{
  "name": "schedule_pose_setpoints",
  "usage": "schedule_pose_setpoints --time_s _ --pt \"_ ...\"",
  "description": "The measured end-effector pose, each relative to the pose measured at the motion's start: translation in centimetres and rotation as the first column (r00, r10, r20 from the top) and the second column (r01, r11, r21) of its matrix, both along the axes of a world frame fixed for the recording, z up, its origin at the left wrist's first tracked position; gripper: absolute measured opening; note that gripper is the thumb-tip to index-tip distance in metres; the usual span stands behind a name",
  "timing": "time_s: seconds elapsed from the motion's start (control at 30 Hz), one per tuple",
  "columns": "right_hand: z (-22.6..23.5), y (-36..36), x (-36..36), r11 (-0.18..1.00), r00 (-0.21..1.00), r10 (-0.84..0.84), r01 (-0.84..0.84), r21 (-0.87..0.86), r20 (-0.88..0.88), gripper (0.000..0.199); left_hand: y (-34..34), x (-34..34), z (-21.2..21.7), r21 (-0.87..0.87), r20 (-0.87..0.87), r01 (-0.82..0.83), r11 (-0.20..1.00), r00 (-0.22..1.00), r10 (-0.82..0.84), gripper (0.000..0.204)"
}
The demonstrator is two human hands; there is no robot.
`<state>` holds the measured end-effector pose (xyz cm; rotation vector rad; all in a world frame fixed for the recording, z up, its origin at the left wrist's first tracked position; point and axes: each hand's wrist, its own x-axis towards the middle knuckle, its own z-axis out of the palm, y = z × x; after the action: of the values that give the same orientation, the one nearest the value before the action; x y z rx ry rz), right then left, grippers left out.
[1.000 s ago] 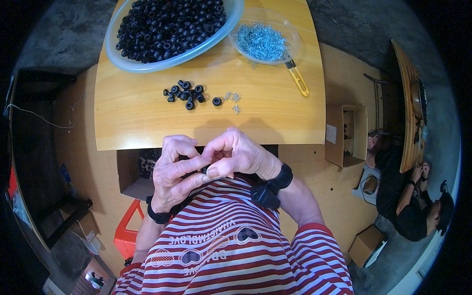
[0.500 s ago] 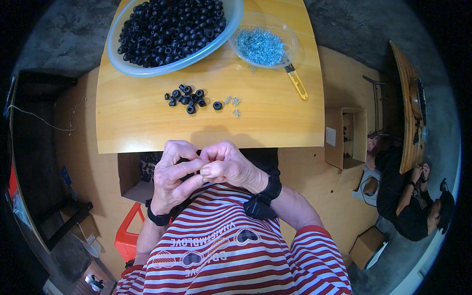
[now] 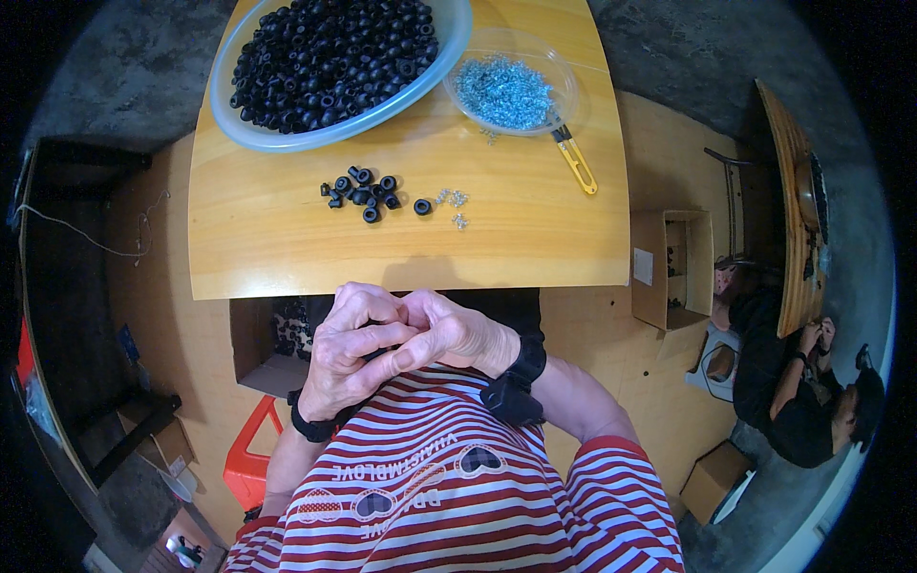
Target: The person is manually inserting small metal components into black plastic caps.
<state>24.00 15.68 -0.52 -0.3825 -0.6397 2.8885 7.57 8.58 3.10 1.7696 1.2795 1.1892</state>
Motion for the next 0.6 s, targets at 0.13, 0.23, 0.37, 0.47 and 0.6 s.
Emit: schedule_pose_setpoints --time_s 0.13,0.23,0.37,0.47,0.6 --pt "-0.2 -0.3 0.0 1.000 1.000 -0.010 0.010 -0.001 -0.013 0.036 -0.2 -0.1 -0.1 -0.001 -0.022 0.005 1.000 1.000 -0.005 0.026" --pt "-1.5 -1.2 0.0 0.996 0.998 -0.062 0.061 -0.071 -0.016 0.029 -0.3 -0.2 0.0 -0.019 -0.023 -0.003 1.000 1.000 0.002 0.025" --pt "-1.4 -1.7 -0.1 0.988 0.996 -0.075 0.069 -0.141 -0.041 0.024 -0.4 -0.4 -0.3 -0.054 -0.009 0.013 0.998 1.000 -0.014 0.022" --pt "-0.4 -1.9 -0.5 0.982 0.994 -0.108 0.112 -0.153 0.031 0.022 -0.6 -0.3 -0.4 -0.067 0.015 -0.003 0.998 1.000 0.004 0.023" --pt "-0.3 -1.9 -0.5 0.986 0.997 -0.071 0.076 -0.149 0.040 0.029 -0.9 -0.5 -0.3 -0.091 0.019 0.007 0.996 1.000 -0.006 0.023"
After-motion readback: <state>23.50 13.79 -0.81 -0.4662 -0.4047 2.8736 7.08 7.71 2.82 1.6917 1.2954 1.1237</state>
